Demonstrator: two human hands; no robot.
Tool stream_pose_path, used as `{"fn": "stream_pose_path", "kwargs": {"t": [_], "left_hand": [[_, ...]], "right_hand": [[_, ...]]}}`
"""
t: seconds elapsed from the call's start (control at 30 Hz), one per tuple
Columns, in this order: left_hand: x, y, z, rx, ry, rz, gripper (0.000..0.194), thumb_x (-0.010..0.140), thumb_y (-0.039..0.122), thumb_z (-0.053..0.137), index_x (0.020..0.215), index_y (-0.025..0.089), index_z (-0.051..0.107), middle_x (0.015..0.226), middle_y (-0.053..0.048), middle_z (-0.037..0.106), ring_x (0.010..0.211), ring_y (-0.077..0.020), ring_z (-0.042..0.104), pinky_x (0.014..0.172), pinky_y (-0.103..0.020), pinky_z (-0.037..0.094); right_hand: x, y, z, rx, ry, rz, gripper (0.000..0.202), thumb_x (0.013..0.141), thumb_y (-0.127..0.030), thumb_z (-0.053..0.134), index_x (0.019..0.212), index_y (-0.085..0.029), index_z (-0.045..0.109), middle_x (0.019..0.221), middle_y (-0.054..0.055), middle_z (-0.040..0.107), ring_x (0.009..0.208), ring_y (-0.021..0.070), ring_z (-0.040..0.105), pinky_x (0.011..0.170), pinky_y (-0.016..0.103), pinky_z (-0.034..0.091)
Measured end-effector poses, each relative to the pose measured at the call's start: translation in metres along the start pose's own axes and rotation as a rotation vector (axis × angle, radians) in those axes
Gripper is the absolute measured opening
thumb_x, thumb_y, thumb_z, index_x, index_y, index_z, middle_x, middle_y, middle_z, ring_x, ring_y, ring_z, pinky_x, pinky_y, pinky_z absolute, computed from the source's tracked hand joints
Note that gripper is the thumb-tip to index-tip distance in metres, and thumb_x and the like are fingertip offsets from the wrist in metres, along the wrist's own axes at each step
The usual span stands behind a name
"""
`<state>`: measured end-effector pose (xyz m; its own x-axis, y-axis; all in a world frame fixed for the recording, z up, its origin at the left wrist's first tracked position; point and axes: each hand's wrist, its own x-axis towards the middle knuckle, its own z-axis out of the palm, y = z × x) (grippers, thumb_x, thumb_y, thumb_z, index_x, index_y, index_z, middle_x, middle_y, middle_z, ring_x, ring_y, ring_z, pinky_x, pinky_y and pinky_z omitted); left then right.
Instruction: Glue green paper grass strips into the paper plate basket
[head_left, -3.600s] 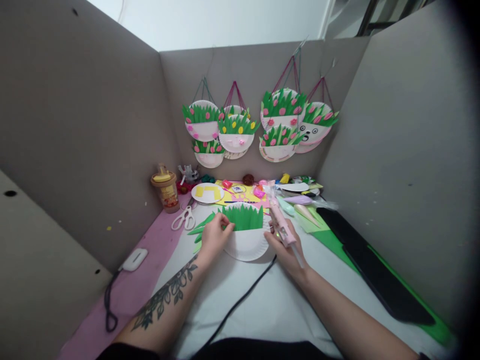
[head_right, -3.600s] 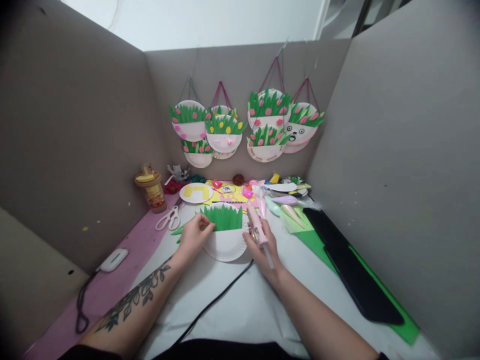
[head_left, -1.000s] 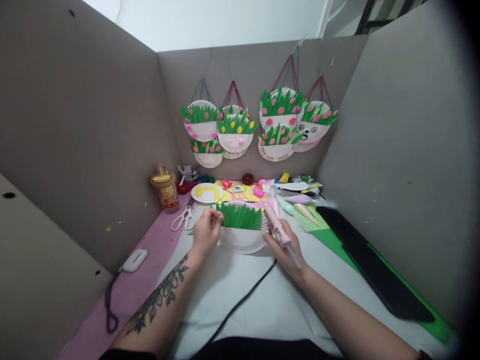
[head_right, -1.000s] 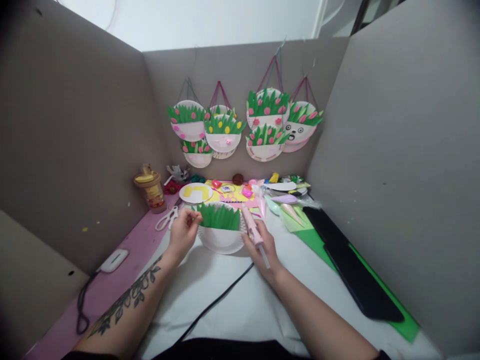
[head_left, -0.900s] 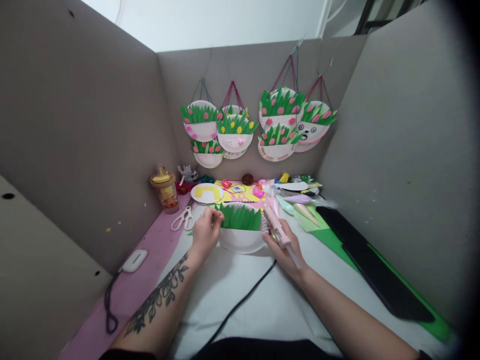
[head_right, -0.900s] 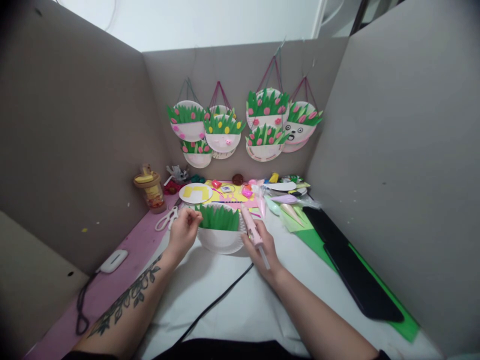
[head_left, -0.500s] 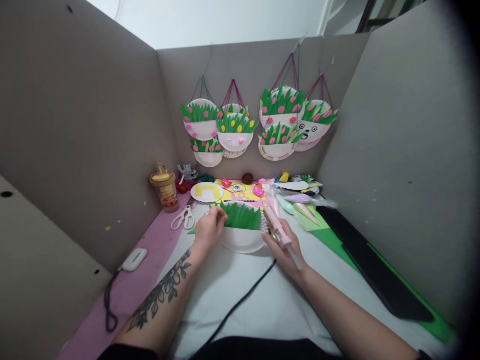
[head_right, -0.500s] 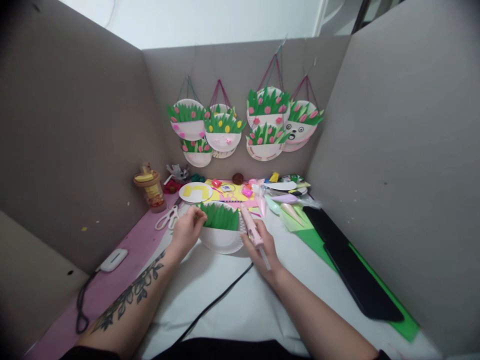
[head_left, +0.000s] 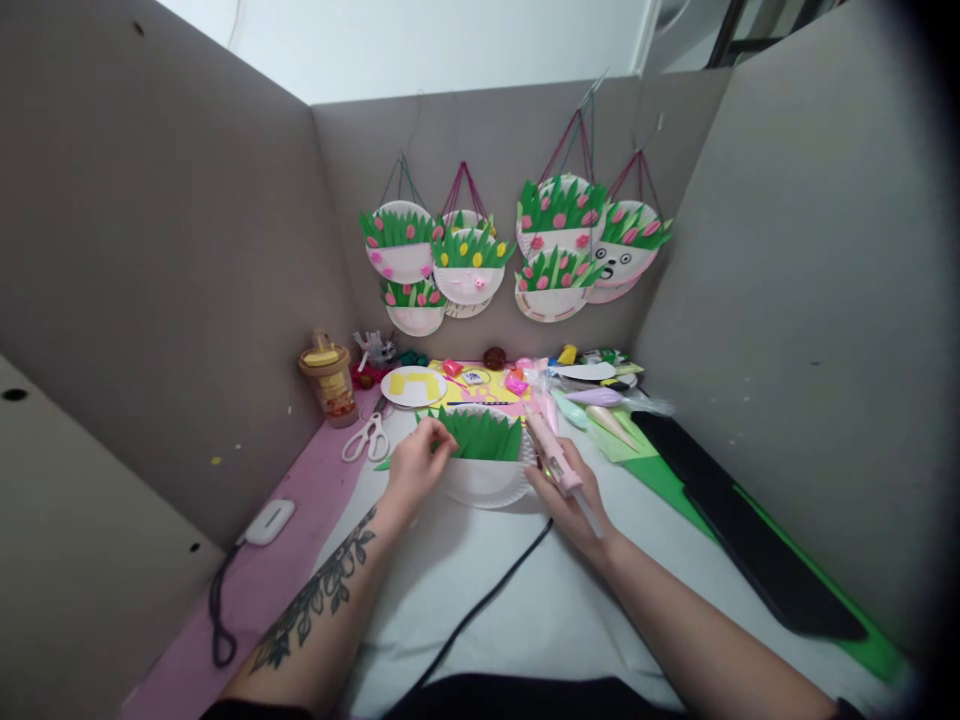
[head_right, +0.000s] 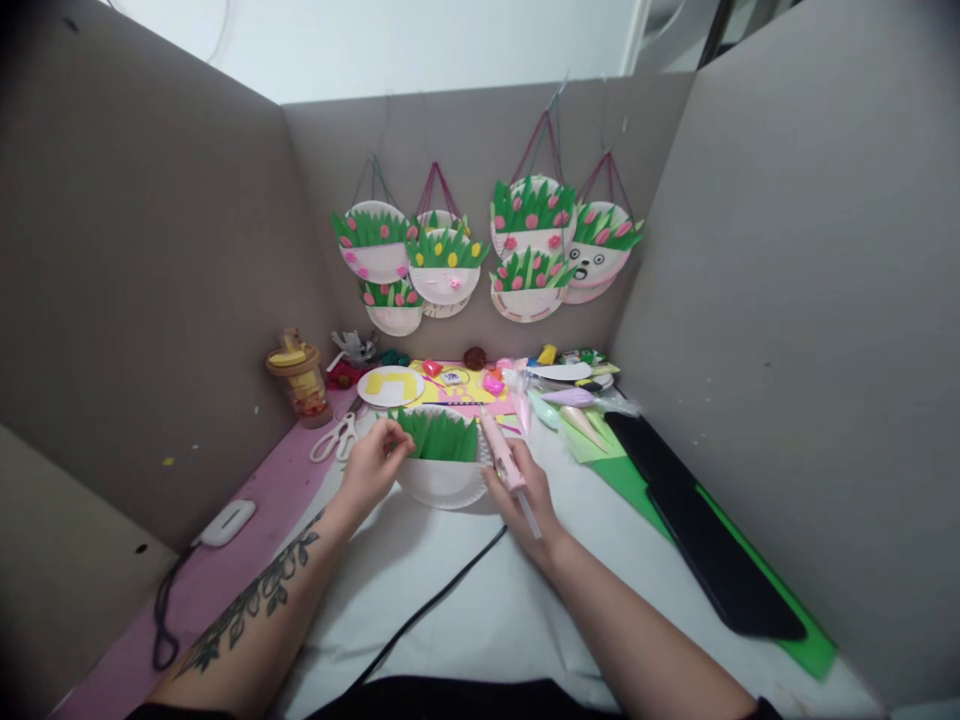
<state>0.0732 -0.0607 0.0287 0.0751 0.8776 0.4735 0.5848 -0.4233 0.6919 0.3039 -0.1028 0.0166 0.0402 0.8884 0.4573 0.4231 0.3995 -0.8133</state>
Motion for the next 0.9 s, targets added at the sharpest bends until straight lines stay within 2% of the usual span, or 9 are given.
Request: {"fn": "stream_pose_path", "kwargs": {"t": [0.23, 0.53, 0.73, 0.9], "left_hand": [[-0.0004, 0.0006, 0.0018, 0.233, -0.037, 0.005, 0.002, 0.079, 0.024, 0.055, 0.079, 0.024, 0.053, 0.077, 0.001, 0.068, 0.068, -0.0173, 0.061, 0.058, -0.025, 0.037], [-0.0008, 0.0007, 0.0048, 0.273, -0.015, 0.019, 0.002, 0.079, 0.022, 0.055, 0.078, 0.024, 0.055, 0.078, 0.000, 0.068, 0.074, -0.0185, 0.062, 0.063, -0.027, 0.039], [-0.0012, -0.0040, 0.0057, 0.047, 0.060, 0.040, 0.014, 0.080, 0.024, 0.055, 0.094, 0.023, 0.060, 0.084, -0.001, 0.069, 0.076, -0.0162, 0.062, 0.069, -0.026, 0.045], [-0.0017, 0.0013, 0.0029, -0.103, 0.133, 0.016, 0.014, 0.079, 0.025, 0.057, 0.089, 0.022, 0.066, 0.081, -0.002, 0.069, 0.071, -0.0146, 0.060, 0.065, -0.025, 0.046]], "right_hand": [[-0.0007, 0.0001, 0.0009, 0.000, -0.011, 0.015, 0.030, 0.077, -0.038, 0.057, 0.101, -0.021, 0.050, 0.080, 0.000, 0.057, 0.069, 0.0173, 0.054, 0.062, 0.027, 0.042], [-0.0009, 0.0019, 0.0018, 0.003, -0.004, 0.009, 0.029, 0.078, -0.037, 0.057, 0.101, -0.021, 0.051, 0.080, 0.000, 0.057, 0.068, 0.0174, 0.054, 0.061, 0.028, 0.043], [-0.0007, 0.0042, 0.0014, -0.001, 0.010, -0.012, 0.029, 0.078, -0.036, 0.056, 0.102, -0.021, 0.051, 0.082, 0.001, 0.058, 0.071, 0.0181, 0.055, 0.064, 0.028, 0.044], [-0.0001, 0.0052, 0.0009, 0.003, 0.014, -0.025, 0.028, 0.078, -0.034, 0.057, 0.101, -0.021, 0.050, 0.082, 0.000, 0.057, 0.070, 0.0173, 0.054, 0.064, 0.027, 0.043]]}}
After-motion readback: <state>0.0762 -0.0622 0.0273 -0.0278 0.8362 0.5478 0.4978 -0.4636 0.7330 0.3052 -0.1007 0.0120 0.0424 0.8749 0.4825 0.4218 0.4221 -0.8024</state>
